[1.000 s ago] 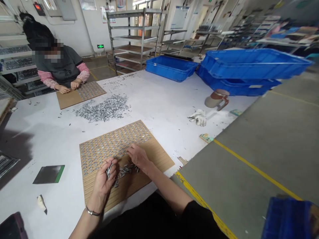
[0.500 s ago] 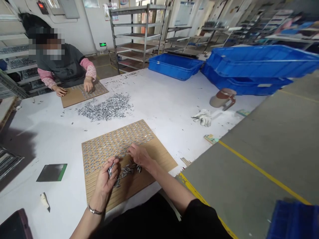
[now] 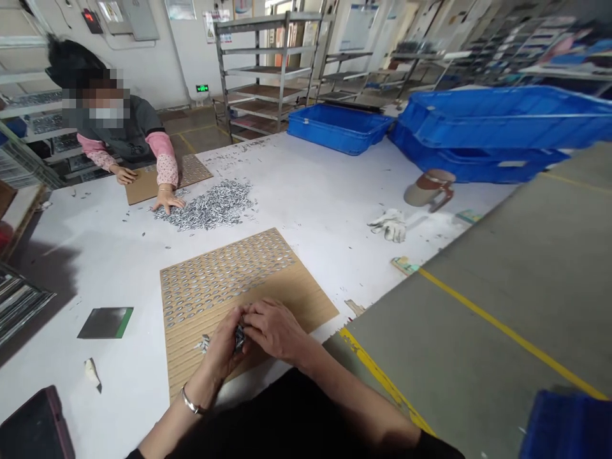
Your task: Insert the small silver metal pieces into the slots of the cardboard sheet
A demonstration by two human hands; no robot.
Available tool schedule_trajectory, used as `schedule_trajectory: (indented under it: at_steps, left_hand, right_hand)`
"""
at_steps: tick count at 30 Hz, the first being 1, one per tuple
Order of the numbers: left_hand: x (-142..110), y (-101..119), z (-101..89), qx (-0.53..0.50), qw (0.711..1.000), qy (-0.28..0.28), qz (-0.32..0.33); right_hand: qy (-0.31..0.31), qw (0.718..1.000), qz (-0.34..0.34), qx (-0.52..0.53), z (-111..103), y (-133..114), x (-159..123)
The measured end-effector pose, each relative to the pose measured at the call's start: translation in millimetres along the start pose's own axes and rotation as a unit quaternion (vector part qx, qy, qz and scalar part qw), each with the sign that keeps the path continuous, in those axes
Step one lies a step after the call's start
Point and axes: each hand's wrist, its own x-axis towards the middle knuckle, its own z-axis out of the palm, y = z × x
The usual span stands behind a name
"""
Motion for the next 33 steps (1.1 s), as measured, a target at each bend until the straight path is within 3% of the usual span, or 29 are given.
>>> schedule_trajectory:
  at_steps: [3, 8, 11, 18, 22, 26, 30, 33]
  left_hand:
    - [-5.6, -4.3, 15.4, 0.003, 1.0, -0.001, -0.01]
    - [-7.9, -15.2, 29.1, -0.008, 0.996, 0.025, -0.082]
    - [-3.0, -24.1, 36.9, -0.011, 0.997, 0.018, -0.081]
    - [15.8, -27.1, 51.1, -0.022, 0.997, 0.003, -0.073]
    - [18.1, -19.5, 49.0, 0.013, 0.998, -0.057, -0.031]
    - [20.4, -14.5, 39.5, -0.001, 0.996, -0.088, -0.01]
    - [24.3, -12.2, 28.6, -0.025, 0.995, -0.091, -0.037]
    - [25.9, -9.3, 26.2, -0.023, 0.992, -0.1, -0.067]
  right_hand:
    - [-0.027, 0.999, 0.027, -0.018, -1.0, -2.8, -12.3]
    - [-0.032, 0.998, 0.053, -0.033, -8.4, -3.3, -30.3]
    - [-0.037, 0.997, 0.055, -0.039, -12.7, 3.3, -40.3]
    - [0.024, 0.995, 0.089, -0.04, -7.7, 29.3, -45.9]
    - [0.088, 0.989, 0.115, 0.016, -12.8, 37.5, -34.1]
    - [0.112, 0.98, 0.096, 0.131, -18.5, 41.9, -23.7]
    - [0.109, 0.946, 0.105, 0.287, -21.7, 43.4, -21.4]
    - [0.078, 0.932, 0.129, 0.33, -23.9, 49.0, -20.2]
